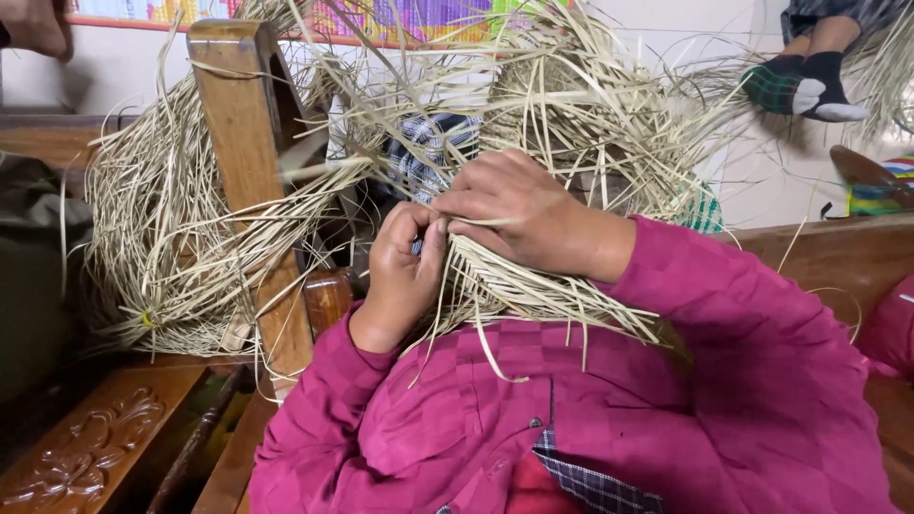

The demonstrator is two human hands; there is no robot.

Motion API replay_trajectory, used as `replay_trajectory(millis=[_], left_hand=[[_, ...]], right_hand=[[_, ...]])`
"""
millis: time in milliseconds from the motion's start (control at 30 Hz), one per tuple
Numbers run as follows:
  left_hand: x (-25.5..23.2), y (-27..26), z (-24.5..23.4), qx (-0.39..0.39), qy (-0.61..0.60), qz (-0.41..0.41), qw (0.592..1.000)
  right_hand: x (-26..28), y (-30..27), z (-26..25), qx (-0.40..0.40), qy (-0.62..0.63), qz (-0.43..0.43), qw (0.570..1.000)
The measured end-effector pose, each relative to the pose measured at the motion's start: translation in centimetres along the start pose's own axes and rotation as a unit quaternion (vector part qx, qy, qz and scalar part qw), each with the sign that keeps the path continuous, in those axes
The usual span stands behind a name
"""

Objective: A person is weaving dried straw or grass strands into a product using a wooden frame for support.

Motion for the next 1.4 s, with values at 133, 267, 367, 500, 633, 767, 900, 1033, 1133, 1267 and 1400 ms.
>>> replay_trajectory(millis=[133, 267, 367, 500, 633, 767, 900, 1033, 1133, 1267, 1400], left_hand=[[0.3, -0.3, 0.1, 0.000, 0.057, 0.056, 0.997], [0.0, -0.3, 0.1, 0.010, 0.099, 0.081, 0.992], [-0.7, 0.2, 0.1, 0.002, 0.083, 0.079, 0.993], [1.0, -0.6, 0.6, -0.007, -0.071, -0.042, 0.997], [0.4, -0.4, 0.5, 0.004, -0.169, -0.153, 0.974], [0.9, -0.5, 0.5, -0.009, -0.178, -0.162, 0.971], [1.7, -0.9, 1.0, -0.025, -0.164, -0.165, 0.972], [3.0, -1.8, 1.3, -0.047, -0.133, -0.162, 0.977], [0.3, -0.1, 0.7, -0.051, 0.038, -0.020, 0.998], [0.7, 0.0, 0.3, -0.037, 0.087, 0.038, 0.995], [1.8, -1.1, 0.2, -0.038, -0.010, -0.053, 0.998]], right_hand=[[-0.1, 0.2, 0.6, 0.032, -0.005, 0.024, 0.999], [-0.6, 0.0, 1.1, 0.062, -0.030, 0.049, 0.996], [-0.8, -0.1, 1.0, 0.042, 0.003, 0.026, 0.999], [-1.1, -0.8, 0.8, 0.018, -0.031, -0.029, 0.999], [-0.6, -1.1, 0.1, 0.016, -0.101, -0.073, 0.992], [0.5, -0.5, -0.8, -0.007, -0.102, -0.074, 0.992], [0.9, -0.2, -1.2, -0.005, -0.098, -0.077, 0.992], [1.1, -0.4, -1.0, -0.010, -0.113, -0.090, 0.989], [1.0, 1.2, -0.4, -0.044, -0.120, -0.097, 0.987], [0.0, 3.2, 1.9, -0.079, -0.129, -0.113, 0.982], [1.5, 3.4, -1.7, -0.059, -0.042, -0.055, 0.996]])
Point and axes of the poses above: each hand's wrist, its own y-axis towards the middle knuckle, its own z-axis out of the palm, x = y × z, the point moved 3 cm from there along y, towards the middle knuckle, and after that the axes turned 4 degrees about z, right-handed, at the moved point
